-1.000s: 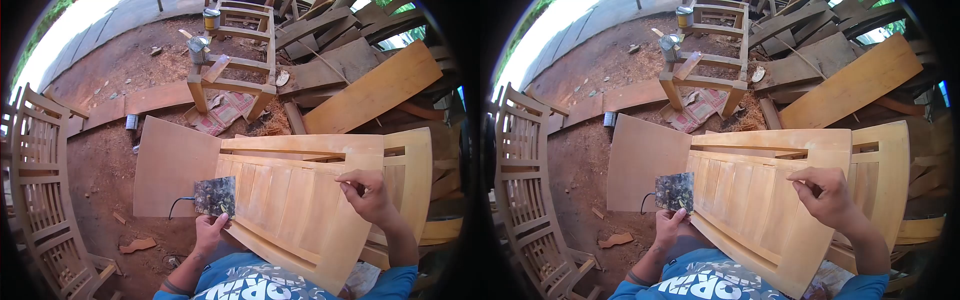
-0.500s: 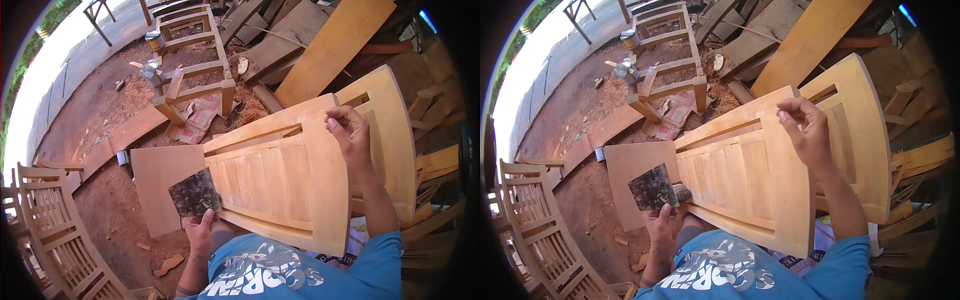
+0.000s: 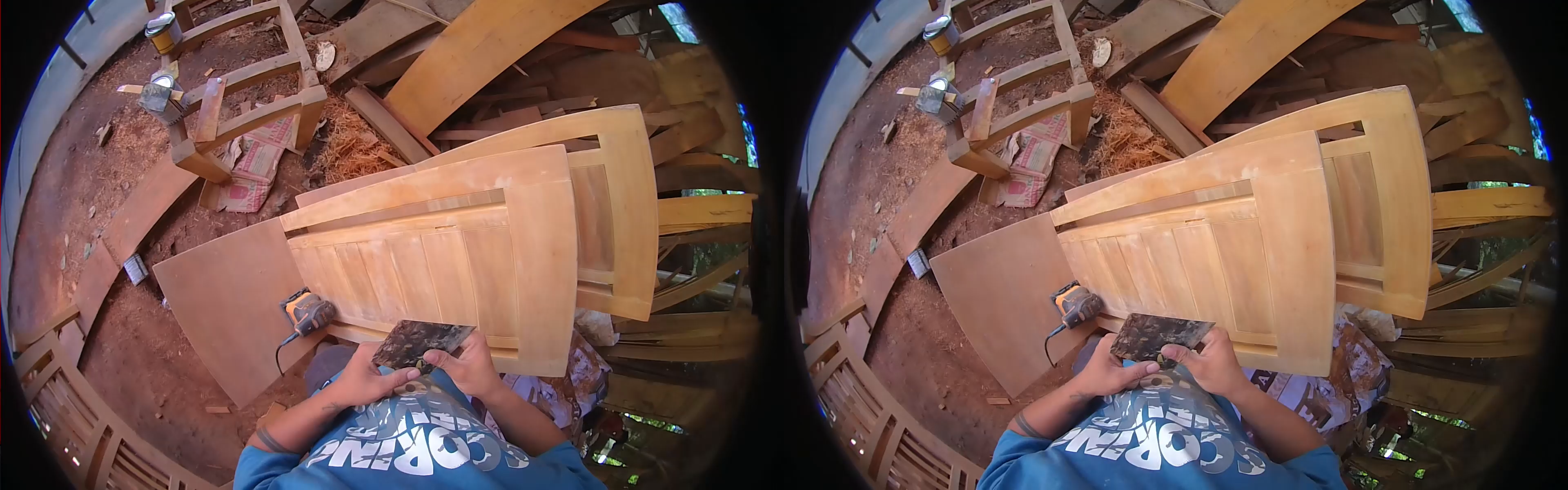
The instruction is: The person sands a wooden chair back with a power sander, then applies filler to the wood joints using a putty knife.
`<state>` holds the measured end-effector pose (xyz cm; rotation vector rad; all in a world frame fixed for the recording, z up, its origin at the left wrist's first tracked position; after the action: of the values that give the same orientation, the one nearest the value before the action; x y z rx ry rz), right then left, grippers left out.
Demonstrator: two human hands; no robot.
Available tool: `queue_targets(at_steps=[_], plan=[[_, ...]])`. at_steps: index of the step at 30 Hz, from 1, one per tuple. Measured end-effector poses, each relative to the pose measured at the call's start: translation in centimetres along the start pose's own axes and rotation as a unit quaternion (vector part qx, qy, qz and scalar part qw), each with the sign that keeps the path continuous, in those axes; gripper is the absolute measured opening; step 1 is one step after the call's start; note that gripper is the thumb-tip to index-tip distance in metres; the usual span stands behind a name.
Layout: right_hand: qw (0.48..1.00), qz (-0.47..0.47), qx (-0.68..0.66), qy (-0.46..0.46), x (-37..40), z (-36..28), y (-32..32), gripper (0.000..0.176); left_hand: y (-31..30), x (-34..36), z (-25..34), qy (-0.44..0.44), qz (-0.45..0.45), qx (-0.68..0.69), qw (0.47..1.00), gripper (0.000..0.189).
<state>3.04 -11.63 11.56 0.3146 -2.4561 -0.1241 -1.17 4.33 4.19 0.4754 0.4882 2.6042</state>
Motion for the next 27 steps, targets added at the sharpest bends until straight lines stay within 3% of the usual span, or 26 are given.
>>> queue_targets(at_steps=[6, 7, 8, 10, 11, 12, 13, 16, 18, 21, 22, 25, 27], plan=[[0.998, 0.029, 0.051, -0.017, 0.1, -0.2, 0.3, 0.017, -0.8, -1.5, 0.5, 0.012, -0.06, -0.004, 0.998, 0.031], [0.998, 0.065, 0.009, -0.021, 0.1, -0.3, -0.1, 0.014, -1.2, -1.6, 0.6, 0.01, -0.069, -0.016, 0.997, 0.035], [0.995, 0.093, -0.037, -0.025, 0.1, -0.3, -0.7, 0.011, -1.5, -1.6, 1.1, 0.028, -0.017, -0.009, 0.999, 0.023], [0.977, 0.137, 0.053, -0.153, -0.5, -2.2, -2.7, 0.009, -3.6, -1.5, 1.4, -0.03, 0.035, -0.011, 0.999, 0.029], [0.949, 0.188, 0.128, -0.218, -0.8, -4.2, -3.7, 0.011, -5.0, -1.5, 1.6, -0.059, 0.062, -0.011, 0.996, 0.033], [0.921, 0.212, 0.132, -0.299, -1.1, -5.9, -5.0, 0.014, -6.8, -1.7, 2.5, -0.004, 0.153, -0.078, 0.985, 0.032], [0.88, 0.26, 0.21, -0.339, -1.1, -7.9, -6.7, 0.018, -8.6, -2.0, 2.8, -0.006, 0.218, -0.061, 0.974, 0.031], [0.829, 0.281, 0.249, -0.415, -2.5, -13.0, -10.8, 0.009, -16.3, -3.2, 1.4, -0.038, 0.3, -0.087, 0.949, 0.031], [0.771, 0.296, 0.353, -0.44, -4.4, -15.5, -9.7, 0.019, -22.0, -4.4, 0.8, -0.05, 0.342, -0.093, 0.934, 0.029], [0.723, 0.314, 0.461, -0.407, -6.5, -18.2, -9.0, 0.041, -30.7, -7.4, -0.4, -0.028, 0.386, -0.112, 0.915, 0.027], [0.798, 0.277, 0.399, -0.357, -7.7, -18.1, -10.4, 0.062, -33.4, -8.4, -0.6, -0.039, 0.394, -0.135, 0.908, 0.028], [0.846, 0.243, 0.412, -0.235, -9.0, -17.5, -13.8, 0.077, -43.2, -12.4, -3.8, -0.035, 0.414, -0.238, 0.878, 0.033], [0.853, 0.288, 0.379, -0.216, -8.9, -17.4, -13.7, 0.085, -46.4, -14.0, -1.3, -0.113, 0.479, -0.287, 0.822, 0.035]])
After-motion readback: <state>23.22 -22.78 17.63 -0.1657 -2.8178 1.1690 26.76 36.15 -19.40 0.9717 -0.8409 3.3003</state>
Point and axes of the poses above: each hand's wrist, its own x-axis away from the middle knuckle, its own y-axis out of the palm, z = x × y, the point moved 2 cm from there along -x, towards the middle knuckle, and after that the axes turned 15 degrees about -x, right-handed, at the moved point
